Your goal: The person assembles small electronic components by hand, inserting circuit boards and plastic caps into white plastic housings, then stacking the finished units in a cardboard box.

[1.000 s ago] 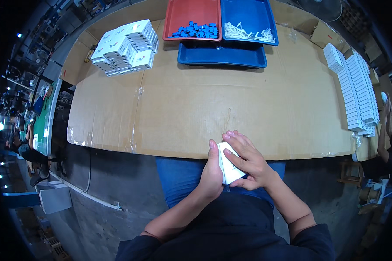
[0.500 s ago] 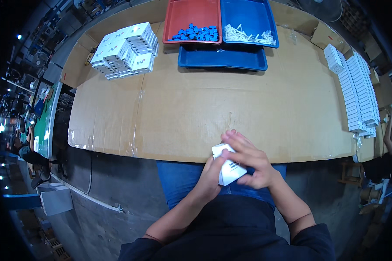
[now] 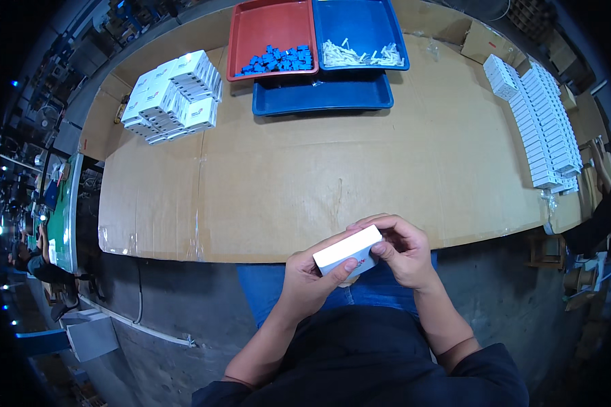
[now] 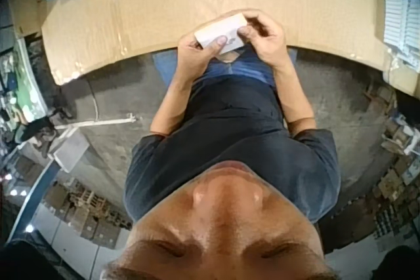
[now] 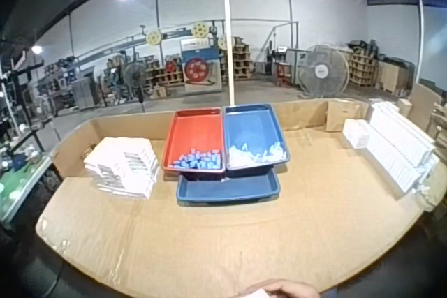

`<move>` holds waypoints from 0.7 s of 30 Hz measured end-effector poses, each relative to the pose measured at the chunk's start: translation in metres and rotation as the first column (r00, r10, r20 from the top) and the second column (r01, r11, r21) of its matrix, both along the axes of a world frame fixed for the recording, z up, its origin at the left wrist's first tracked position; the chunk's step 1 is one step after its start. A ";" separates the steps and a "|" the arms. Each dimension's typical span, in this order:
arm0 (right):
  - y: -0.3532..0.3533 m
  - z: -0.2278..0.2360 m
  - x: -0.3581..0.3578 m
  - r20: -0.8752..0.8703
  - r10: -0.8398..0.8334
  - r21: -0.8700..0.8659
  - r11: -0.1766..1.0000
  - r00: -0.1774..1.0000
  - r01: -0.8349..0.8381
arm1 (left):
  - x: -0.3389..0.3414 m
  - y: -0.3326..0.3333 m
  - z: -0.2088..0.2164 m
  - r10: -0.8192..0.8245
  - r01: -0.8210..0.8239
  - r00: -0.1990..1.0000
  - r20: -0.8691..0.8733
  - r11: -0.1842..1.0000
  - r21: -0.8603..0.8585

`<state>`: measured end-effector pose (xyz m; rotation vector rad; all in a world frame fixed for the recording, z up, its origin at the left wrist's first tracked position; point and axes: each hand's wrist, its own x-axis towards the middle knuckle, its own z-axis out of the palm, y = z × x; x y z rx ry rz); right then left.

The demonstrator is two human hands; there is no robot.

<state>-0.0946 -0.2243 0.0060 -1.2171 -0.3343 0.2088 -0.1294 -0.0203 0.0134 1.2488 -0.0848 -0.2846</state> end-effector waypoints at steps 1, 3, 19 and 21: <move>0.000 0.001 0.000 0.029 -0.008 -0.014 1.000 1.000 0.009 | -0.001 0.000 0.000 0.001 -0.001 1.000 -0.004 1.000 -0.001; -0.001 0.000 -0.001 0.046 -0.001 -0.048 0.999 0.999 0.003 | -0.003 -0.001 0.001 0.010 -0.010 0.999 0.038 1.000 0.016; 0.005 -0.017 0.009 -0.081 0.025 -0.021 0.999 0.996 -0.027 | 0.015 -0.009 -0.011 0.459 -0.433 0.874 0.161 0.884 -0.175; 0.004 -0.009 0.006 -0.025 -0.005 -0.150 0.989 1.000 0.001 | 0.005 0.001 -0.017 0.339 -0.333 0.926 0.166 0.941 -0.059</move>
